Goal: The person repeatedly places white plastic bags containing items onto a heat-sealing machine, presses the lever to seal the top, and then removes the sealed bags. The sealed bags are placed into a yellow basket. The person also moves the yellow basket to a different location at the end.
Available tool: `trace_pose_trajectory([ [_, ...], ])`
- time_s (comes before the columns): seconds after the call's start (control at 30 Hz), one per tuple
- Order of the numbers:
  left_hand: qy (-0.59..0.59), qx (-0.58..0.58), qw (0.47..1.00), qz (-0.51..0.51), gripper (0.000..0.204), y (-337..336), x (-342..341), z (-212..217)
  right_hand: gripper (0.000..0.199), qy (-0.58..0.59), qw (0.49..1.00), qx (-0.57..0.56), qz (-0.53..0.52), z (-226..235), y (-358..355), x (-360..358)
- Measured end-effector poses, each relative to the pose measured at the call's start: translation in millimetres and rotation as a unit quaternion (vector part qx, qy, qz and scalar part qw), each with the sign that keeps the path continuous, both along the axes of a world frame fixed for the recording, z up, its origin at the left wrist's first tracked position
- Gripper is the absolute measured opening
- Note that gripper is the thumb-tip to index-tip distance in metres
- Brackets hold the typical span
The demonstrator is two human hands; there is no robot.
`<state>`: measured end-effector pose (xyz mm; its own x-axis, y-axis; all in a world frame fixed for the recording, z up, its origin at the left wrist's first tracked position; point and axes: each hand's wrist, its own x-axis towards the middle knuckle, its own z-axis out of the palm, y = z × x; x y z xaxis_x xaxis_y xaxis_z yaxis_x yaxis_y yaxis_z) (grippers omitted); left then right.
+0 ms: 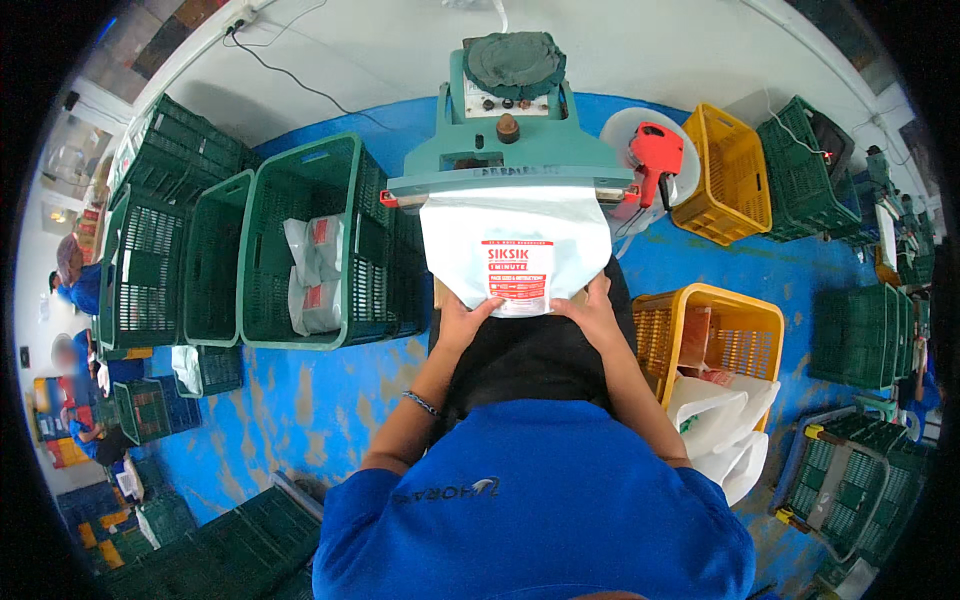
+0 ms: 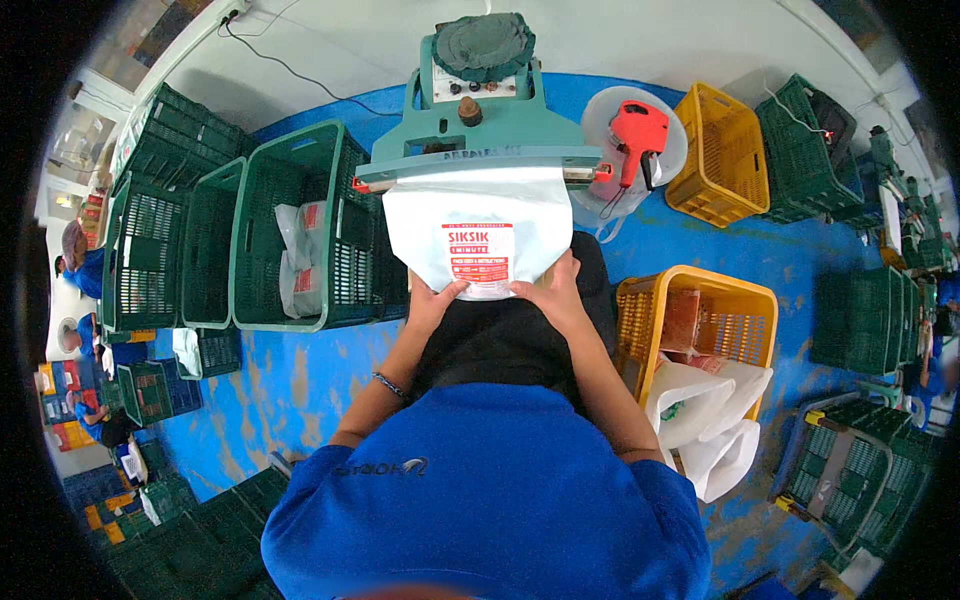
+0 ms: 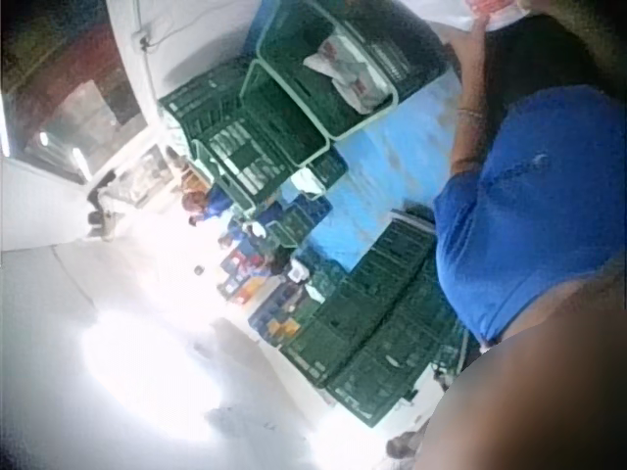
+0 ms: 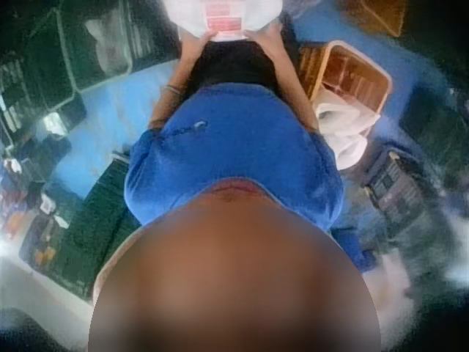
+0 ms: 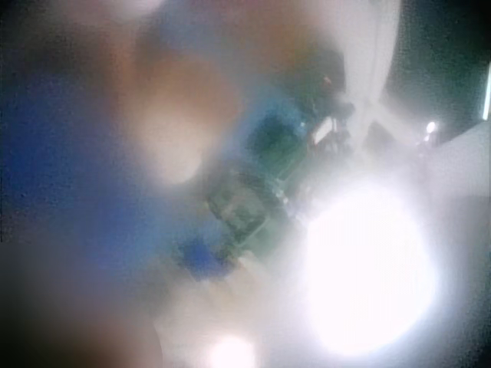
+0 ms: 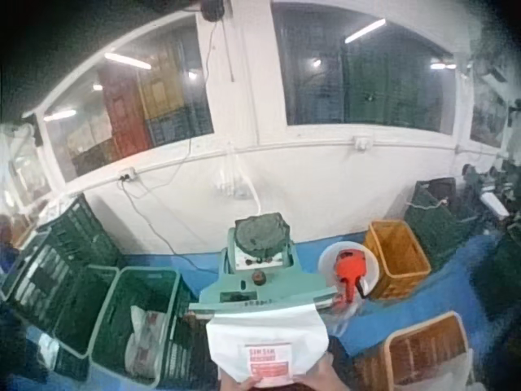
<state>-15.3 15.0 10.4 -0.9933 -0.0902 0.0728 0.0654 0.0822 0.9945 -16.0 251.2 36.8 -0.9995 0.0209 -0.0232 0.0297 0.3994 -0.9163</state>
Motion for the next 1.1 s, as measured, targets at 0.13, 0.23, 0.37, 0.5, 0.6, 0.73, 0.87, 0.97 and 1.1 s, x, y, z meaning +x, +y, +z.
trace_pose_trajectory([
  [0.13, -0.030, 0.013, 0.999, -0.015, 0.057, -0.9, 2.4, -4.2, 0.072, 0.028, 0.974, -0.211, -0.082, 14.9, 17.9, 0.9],
  [0.23, -0.057, 0.026, 0.998, -0.010, 0.057, -2.5, 1.4, -14.1, 0.065, 0.015, 0.980, -0.158, -0.120, 16.5, 36.1, -26.4],
  [0.37, -0.047, 0.008, 0.999, 0.006, 0.055, 0.4, 2.7, -17.6, 0.058, 0.085, 0.987, -0.114, -0.075, 7.1, 57.2, -83.4],
  [0.5, -0.014, 0.005, 1.000, -0.008, 0.057, 2.7, 2.2, -7.2, 0.042, 0.088, 0.993, 0.042, -0.065, -6.7, 60.2, -138.7],
  [0.6, -0.044, 0.058, 0.996, -0.042, 0.068, -4.8, -2.7, 2.7, 0.029, -0.001, 0.998, -0.025, -0.049, -6.3, 61.6, -165.0],
  [0.73, -0.207, 0.107, 0.972, -0.017, 0.059, -26.4, -14.2, 13.8, 0.020, -0.143, 0.957, -0.253, 0.006, 10.0, 64.4, -161.4],
  [0.87, -0.131, 0.242, 0.961, -0.005, 0.053, -42.7, -34.6, 28.3, 0.028, -0.079, 0.887, -0.370, -0.267, 25.7, 45.9, -113.4],
  [0.97, -0.131, 0.285, 0.949, -0.026, 0.055, -50.6, -58.7, 42.5, 0.042, -0.161, 0.865, -0.460, -0.122, 35.9, 31.5, -90.3],
  [1.1, -0.236, 0.354, 0.902, -0.069, 0.058, -63.2, -93.3, 52.1, 0.053, -0.175, 0.929, -0.310, -0.103, 43.8, 23.4, -87.2],
])
